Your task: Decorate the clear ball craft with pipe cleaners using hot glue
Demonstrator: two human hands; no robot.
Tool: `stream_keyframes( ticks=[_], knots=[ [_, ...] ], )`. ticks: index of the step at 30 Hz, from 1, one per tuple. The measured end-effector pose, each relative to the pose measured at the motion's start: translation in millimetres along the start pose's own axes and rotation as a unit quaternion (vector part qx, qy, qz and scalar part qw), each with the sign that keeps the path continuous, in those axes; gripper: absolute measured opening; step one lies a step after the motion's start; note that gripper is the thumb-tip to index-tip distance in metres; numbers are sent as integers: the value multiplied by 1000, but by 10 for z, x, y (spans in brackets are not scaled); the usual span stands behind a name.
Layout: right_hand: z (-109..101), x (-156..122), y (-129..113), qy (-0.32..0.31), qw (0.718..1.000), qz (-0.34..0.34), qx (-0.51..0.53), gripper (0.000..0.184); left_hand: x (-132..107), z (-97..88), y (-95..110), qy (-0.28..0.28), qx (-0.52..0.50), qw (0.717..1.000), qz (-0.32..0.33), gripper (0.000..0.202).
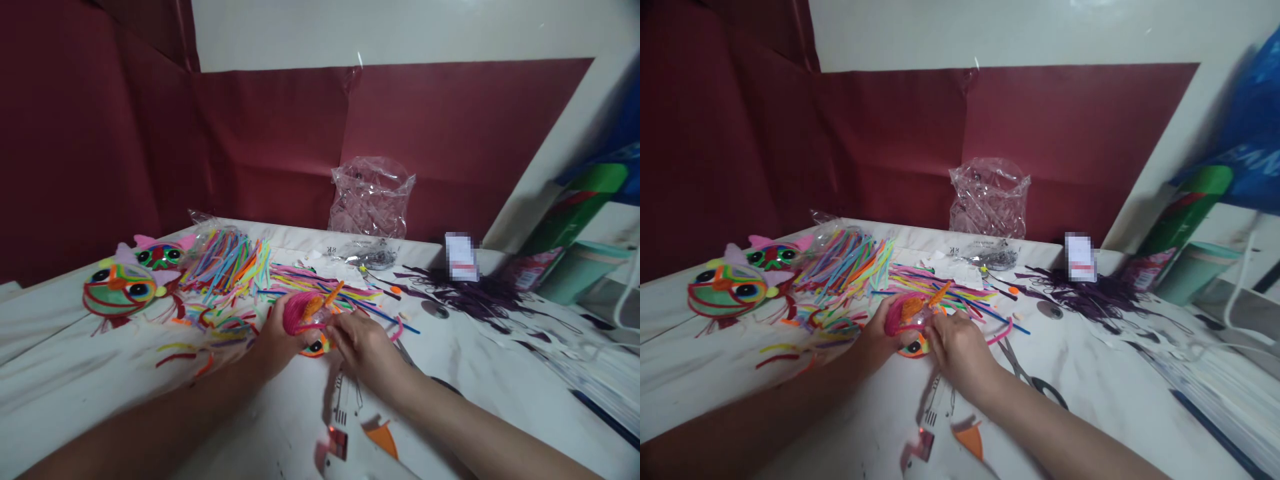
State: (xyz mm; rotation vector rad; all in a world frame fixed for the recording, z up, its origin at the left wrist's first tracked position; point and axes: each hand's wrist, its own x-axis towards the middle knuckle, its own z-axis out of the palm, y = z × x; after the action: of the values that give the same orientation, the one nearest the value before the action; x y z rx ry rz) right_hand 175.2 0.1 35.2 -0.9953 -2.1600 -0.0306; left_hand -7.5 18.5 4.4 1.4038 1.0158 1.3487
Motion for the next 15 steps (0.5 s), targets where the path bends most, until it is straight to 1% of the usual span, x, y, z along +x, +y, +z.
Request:
stream_keyframes(
  ticks=[3, 5, 6, 8, 11, 13, 15],
  knots=[
    [-29, 13, 17, -13, 1000, 22, 8, 7, 3, -11, 2, -17, -4, 1000, 9, 77],
    [-55, 24, 26, -14, 1000, 8, 12, 4, 2, -15, 10, -14, 3, 1000, 11, 77],
    [-65, 29, 29, -12, 1000, -11, 15, 5, 0, -14, 15, -8, 13, 1000, 13, 77],
    [-77, 33, 32, -4, 998, -61, 12, 13, -6, -10, 19, 2, 31, 999, 19, 77],
    [-75, 32, 35, 4, 991, -129, -25, 21, -18, -4, 6, 6, 41, 999, 29, 80],
    [-66, 31, 48, 6, 988, -151, -43, 23, -20, -12, -15, -2, 36, 999, 34, 84],
    [-53, 31, 76, 14, 987, -152, -47, 24, -7, -33, -43, -17, 21, 999, 41, 85]
  ],
)
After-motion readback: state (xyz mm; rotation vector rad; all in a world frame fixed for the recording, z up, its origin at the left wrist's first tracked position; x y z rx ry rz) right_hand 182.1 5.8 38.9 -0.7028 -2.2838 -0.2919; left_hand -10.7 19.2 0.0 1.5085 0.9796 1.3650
